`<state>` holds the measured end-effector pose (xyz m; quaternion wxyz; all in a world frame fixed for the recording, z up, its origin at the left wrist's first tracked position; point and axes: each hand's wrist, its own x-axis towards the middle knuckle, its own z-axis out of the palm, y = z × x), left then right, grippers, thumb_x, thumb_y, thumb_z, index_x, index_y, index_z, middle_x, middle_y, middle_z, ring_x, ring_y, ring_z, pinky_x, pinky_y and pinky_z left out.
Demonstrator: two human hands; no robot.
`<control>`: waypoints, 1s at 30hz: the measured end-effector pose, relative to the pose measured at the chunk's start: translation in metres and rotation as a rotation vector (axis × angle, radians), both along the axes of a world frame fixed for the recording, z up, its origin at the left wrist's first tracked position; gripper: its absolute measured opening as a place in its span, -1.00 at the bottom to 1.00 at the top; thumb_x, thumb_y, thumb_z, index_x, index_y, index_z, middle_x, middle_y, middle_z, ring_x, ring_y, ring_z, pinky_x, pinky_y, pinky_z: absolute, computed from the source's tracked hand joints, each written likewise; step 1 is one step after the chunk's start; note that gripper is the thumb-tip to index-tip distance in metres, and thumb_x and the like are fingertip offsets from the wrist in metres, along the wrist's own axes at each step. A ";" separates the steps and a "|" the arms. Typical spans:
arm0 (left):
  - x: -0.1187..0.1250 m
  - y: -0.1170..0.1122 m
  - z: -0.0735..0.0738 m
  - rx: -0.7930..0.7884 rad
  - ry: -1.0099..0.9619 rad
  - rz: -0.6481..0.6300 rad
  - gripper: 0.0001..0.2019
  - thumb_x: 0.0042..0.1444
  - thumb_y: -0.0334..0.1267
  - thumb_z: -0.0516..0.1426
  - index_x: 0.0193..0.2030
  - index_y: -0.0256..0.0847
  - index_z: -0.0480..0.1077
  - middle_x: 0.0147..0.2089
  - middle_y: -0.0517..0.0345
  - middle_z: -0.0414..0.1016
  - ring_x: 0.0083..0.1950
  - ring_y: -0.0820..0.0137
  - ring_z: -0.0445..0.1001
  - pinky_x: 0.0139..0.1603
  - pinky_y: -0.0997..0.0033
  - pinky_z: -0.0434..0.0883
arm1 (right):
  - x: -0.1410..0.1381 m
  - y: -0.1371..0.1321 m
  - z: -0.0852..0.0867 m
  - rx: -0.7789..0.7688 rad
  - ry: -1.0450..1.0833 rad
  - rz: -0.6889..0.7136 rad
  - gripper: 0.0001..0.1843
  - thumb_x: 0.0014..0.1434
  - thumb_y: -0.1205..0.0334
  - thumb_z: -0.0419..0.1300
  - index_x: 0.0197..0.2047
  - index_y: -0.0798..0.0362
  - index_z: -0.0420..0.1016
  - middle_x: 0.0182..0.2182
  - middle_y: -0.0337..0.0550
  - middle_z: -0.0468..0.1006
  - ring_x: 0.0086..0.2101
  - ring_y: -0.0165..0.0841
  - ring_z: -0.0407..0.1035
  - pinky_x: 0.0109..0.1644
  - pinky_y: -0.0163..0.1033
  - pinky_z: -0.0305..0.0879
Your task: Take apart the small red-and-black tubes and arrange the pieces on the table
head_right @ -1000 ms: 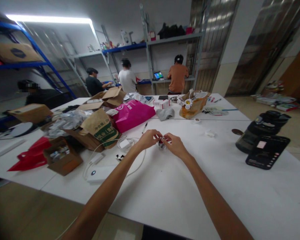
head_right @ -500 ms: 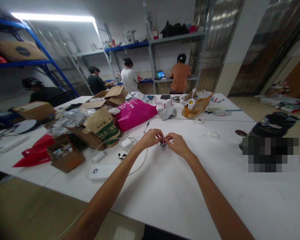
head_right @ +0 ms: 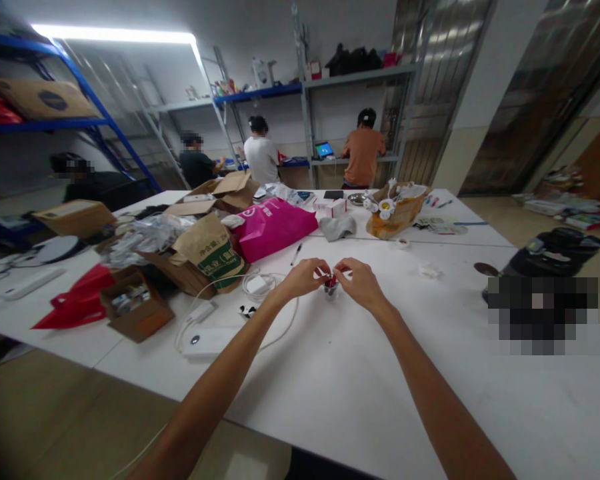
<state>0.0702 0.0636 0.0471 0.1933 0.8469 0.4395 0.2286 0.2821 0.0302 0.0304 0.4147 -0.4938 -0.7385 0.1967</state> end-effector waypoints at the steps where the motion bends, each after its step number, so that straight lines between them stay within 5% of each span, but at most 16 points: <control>1: 0.000 0.000 -0.001 0.004 0.003 0.001 -0.83 0.19 -0.34 0.26 -0.10 -0.14 0.63 -0.10 0.08 0.69 -0.09 0.31 0.66 -0.01 0.37 0.57 | 0.000 -0.001 0.002 0.023 0.005 -0.009 -0.82 0.36 0.11 0.23 -0.15 0.00 0.63 -0.17 -0.14 0.69 -0.19 -0.32 0.58 -0.10 -0.21 0.47; 13: 0.004 0.003 0.008 -0.007 0.110 0.017 -0.87 0.17 -0.35 0.28 -0.16 -0.16 0.65 -0.13 0.06 0.68 -0.12 0.26 0.63 0.00 0.31 0.54 | 0.001 -0.004 0.011 0.031 0.047 0.004 -0.79 0.36 0.07 0.24 -0.18 0.01 0.61 -0.23 -0.17 0.68 -0.21 -0.32 0.57 -0.04 -0.18 0.49; 18: 0.000 0.006 -0.003 0.078 0.049 -0.046 -0.87 0.21 -0.20 0.34 -0.15 -0.15 0.66 -0.09 0.04 0.63 -0.06 0.24 0.59 0.06 0.27 0.50 | 0.002 -0.004 0.011 0.041 0.066 -0.019 -0.78 0.37 0.05 0.23 -0.18 0.02 0.59 -0.23 -0.17 0.67 -0.22 -0.33 0.57 -0.05 -0.18 0.50; 23: -0.002 0.007 -0.008 0.173 -0.092 -0.129 -0.91 0.22 -0.29 0.34 -0.14 -0.18 0.66 -0.08 0.02 0.61 -0.04 0.26 0.55 0.09 0.28 0.47 | 0.006 -0.005 0.012 0.074 0.094 -0.062 -0.76 0.36 0.03 0.24 -0.17 0.03 0.57 -0.25 -0.16 0.67 -0.24 -0.34 0.58 -0.06 -0.20 0.51; 30: 0.002 0.009 -0.005 -0.073 -0.186 -0.225 -0.93 0.25 -0.38 0.27 -0.18 -0.21 0.61 -0.23 0.15 0.68 -0.21 0.39 0.58 -0.11 0.43 0.46 | 0.009 -0.001 0.018 0.063 0.033 -0.070 -0.81 0.35 0.07 0.25 -0.18 0.01 0.57 -0.28 -0.18 0.68 -0.27 -0.34 0.57 -0.09 -0.21 0.49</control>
